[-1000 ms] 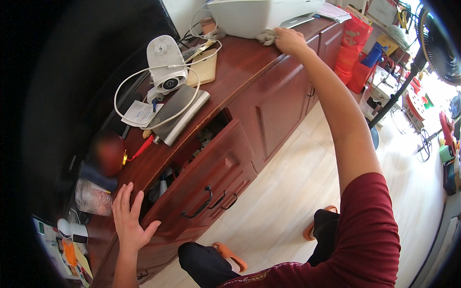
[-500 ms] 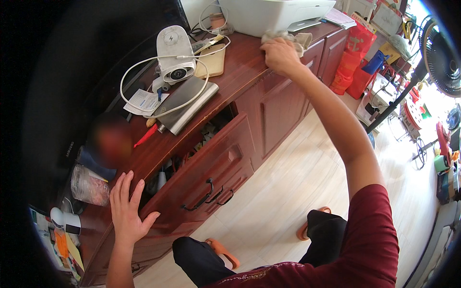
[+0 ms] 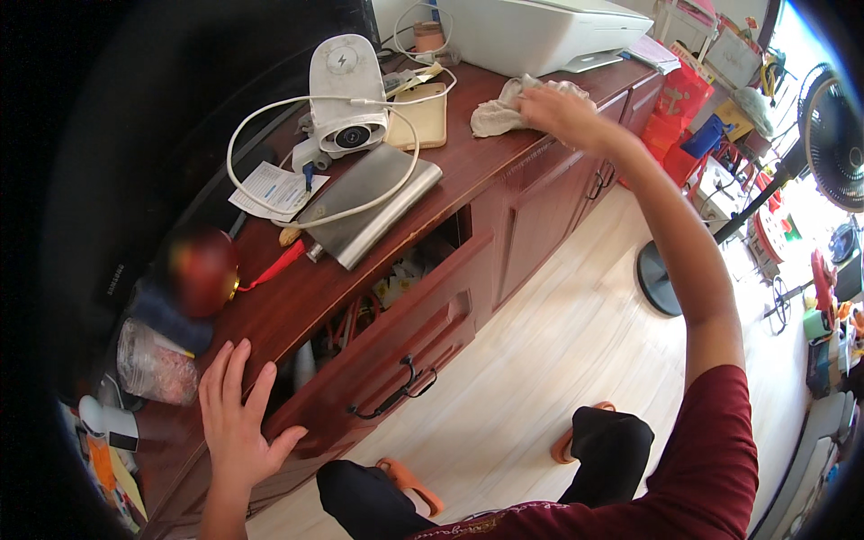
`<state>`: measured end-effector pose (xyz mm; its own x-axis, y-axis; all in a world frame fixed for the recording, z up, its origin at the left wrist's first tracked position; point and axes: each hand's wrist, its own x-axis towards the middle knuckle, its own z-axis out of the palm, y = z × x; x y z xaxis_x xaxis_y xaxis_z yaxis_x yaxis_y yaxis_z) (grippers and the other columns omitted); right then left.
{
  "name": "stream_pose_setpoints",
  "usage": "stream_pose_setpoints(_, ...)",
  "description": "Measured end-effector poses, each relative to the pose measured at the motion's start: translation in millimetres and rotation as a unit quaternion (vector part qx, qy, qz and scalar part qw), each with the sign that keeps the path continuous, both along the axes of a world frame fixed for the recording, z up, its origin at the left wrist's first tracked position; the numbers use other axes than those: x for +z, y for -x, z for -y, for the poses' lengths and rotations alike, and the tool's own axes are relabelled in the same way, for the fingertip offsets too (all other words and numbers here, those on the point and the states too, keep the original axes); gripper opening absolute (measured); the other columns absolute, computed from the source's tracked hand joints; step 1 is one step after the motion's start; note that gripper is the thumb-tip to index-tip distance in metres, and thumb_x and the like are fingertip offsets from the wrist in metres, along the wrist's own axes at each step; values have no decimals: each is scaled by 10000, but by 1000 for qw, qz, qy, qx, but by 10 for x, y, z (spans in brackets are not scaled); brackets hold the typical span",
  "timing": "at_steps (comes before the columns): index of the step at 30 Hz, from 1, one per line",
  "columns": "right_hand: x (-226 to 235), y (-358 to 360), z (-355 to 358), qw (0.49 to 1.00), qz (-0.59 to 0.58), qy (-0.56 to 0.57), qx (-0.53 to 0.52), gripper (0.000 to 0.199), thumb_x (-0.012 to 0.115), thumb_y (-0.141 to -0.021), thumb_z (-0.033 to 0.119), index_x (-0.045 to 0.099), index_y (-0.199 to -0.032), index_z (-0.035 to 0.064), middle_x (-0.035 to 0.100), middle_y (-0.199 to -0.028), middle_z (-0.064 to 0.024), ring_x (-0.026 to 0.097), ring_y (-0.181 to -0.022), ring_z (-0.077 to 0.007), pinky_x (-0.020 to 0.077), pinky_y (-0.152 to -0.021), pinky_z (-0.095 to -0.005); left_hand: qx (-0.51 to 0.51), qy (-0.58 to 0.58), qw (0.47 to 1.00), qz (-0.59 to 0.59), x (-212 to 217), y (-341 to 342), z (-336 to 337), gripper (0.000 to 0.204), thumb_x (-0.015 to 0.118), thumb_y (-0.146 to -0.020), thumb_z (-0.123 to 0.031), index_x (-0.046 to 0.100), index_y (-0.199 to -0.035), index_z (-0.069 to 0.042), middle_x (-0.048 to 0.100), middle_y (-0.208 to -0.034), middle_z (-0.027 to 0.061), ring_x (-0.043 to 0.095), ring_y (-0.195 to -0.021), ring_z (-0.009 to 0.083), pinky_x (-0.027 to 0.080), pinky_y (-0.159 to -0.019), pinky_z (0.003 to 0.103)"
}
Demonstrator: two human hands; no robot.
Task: The person wipes the exterior surfaces and handles of a wooden cabinet and the top of the side counter using a cloth.
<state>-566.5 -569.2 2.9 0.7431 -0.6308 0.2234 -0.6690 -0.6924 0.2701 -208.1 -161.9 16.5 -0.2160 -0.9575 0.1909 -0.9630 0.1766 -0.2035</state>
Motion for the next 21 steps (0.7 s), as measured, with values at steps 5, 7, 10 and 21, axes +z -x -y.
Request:
stream_pose_setpoints(5,-14,-400,242,995,57,-77,27,436,292,-933,315,406,-1313,135,341,-1391,-128,315,-1286,-313,270,-1039,-463,9,-1,1000,-6,-10,2,-3,726,611,-722,-504,398,-1313,-140,337,-1381,199,346,-1226,426,273,-965,534)
stream_pose_setpoints(7,6,-713,543,992,53,-112,-8,459,272,-926,316,382,-1339,150,331,-1403,-124,289,-1307,-313,238,-1061,-464,8,0,1000,-9,-23,6,12,732,618,-713,-511,403,-1307,-142,341,-1374,210,354,-1213,435,286,-945,544)
stream_pose_setpoints(10,-26,-1114,1092,990,7,-132,-45,502,266,-910,351,338,-1373,171,288,-1441,-106,252,-1330,-316,215,-1078,-461,3,-4,1000,-15,-45,-1,45,719,612,-723,-509,404,-1305,-142,340,-1372,214,358,-1211,435,290,-942,544)
stream_pose_setpoints(21,-57,-1462,974,981,54,-98,-158,549,221,-894,488,316,-1390,271,193,-1486,-83,133,-1373,-308,133,-1101,-462,-16,9,1000,-23,4,-53,9,637,580,-761,-500,455,-1269,-137,364,-1350,211,380,-1194,426,310,-921,540)
